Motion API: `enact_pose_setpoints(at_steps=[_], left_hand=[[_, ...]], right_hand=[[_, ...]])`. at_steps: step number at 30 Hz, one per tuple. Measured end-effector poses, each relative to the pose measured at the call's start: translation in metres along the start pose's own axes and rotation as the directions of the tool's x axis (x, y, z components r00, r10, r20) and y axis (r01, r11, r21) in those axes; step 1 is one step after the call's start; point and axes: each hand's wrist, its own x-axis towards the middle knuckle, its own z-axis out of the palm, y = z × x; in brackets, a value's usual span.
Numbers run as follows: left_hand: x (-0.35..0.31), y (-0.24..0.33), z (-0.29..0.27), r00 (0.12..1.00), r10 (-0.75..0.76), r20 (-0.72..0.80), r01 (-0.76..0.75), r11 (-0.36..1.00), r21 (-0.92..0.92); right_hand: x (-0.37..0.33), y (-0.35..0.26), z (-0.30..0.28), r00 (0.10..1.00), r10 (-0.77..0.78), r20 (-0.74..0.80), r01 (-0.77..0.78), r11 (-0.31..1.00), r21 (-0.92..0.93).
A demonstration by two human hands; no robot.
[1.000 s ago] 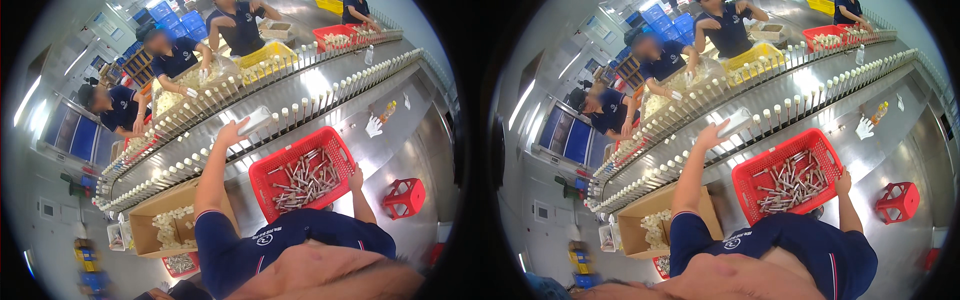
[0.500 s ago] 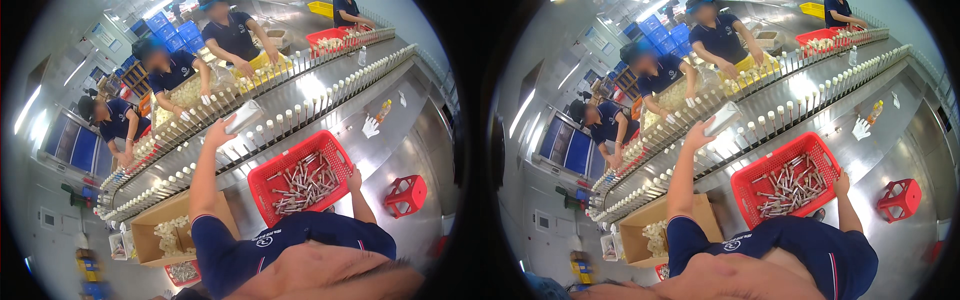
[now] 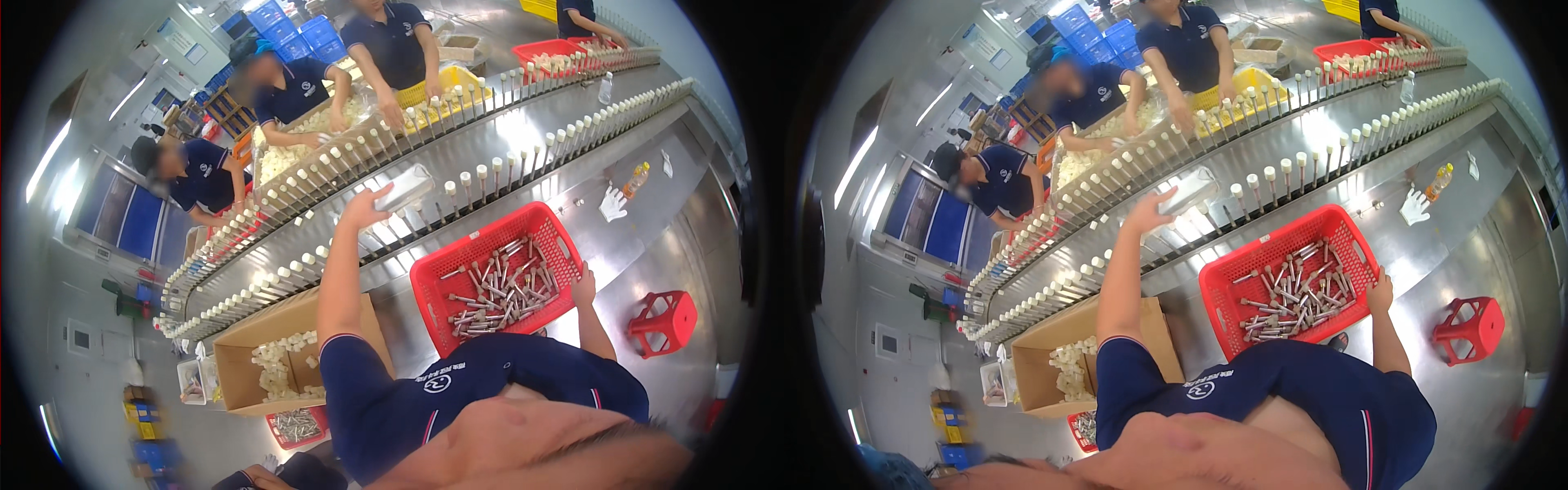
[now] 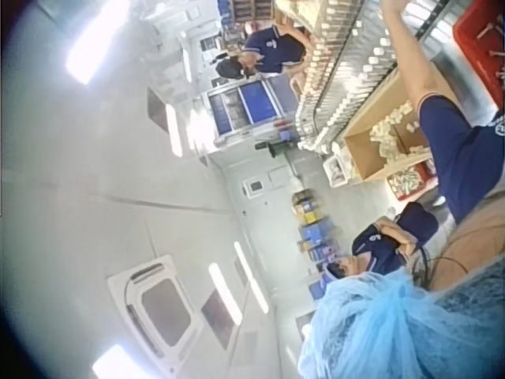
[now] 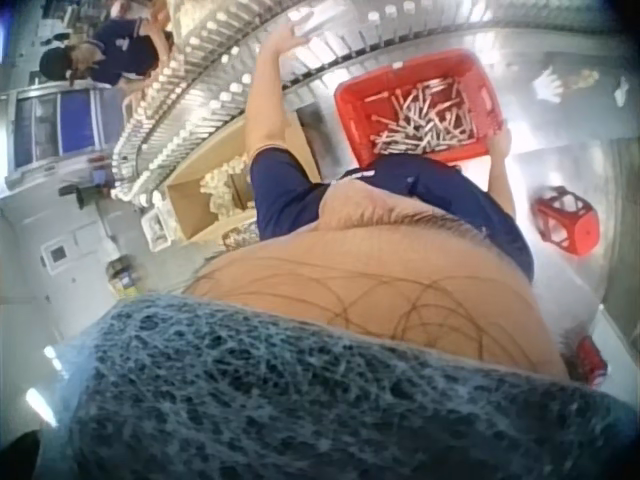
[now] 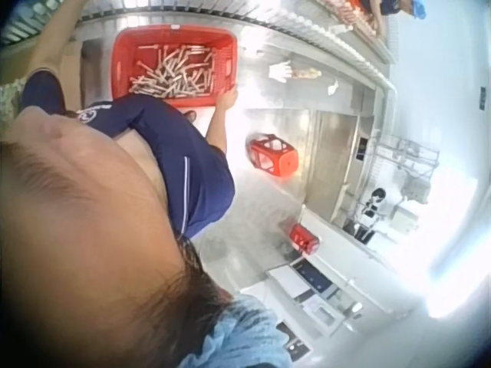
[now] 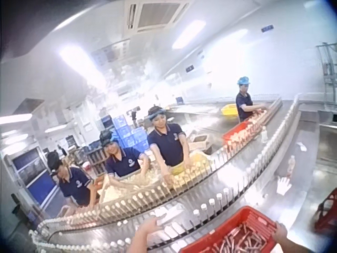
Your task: The person places small white cylindrical components from a red basket onto vertical pegs on a moving conveyor belt, occasionally picking up items that fell onto the workstation surface.
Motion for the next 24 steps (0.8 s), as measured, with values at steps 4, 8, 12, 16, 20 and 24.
enact_pose_setpoints(at_steps=[4, 8, 12, 16, 20, 24], left_hand=[[0.001, 0.013, -0.038, 0.995, 0.007, -0.098, -0.009, 1.0, -0.019], [-0.013, 0.012, -0.049, 0.995, -0.029, -0.095, 0.031, 0.999, 0.019], [-0.035, -0.002, -0.019, 0.998, -0.055, 0.014, 0.054, 0.995, 0.085], [-0.031, -0.004, 0.004, 0.997, -0.071, 0.016, 0.069, 0.996, 0.063], [-0.012, -0.005, 0.006, 1.0, -0.003, 0.019, 0.003, 1.0, 0.007], [0.0, -0.003, -0.021, 0.994, 0.072, -0.079, -0.075, 0.996, -0.036]], right_hand=[[-0.001, 0.004, 0.005, 0.999, 0.04, -0.01, -0.039, 0.999, 0.027], [-0.001, 0.013, 0.01, 0.999, 0.024, -0.042, -0.023, 0.999, 0.024], [0.002, 0.006, 0.006, 1.0, 0.009, -0.025, -0.008, 1.0, 0.023], [0.001, 0.003, 0.003, 0.999, 0.051, 0.007, -0.051, 0.998, 0.048], [0.0, 0.002, 0.002, 0.999, 0.039, 0.004, -0.04, 0.997, 0.061], [0.002, -0.002, 0.002, 1.0, 0.024, 0.004, -0.024, 0.997, 0.068]])
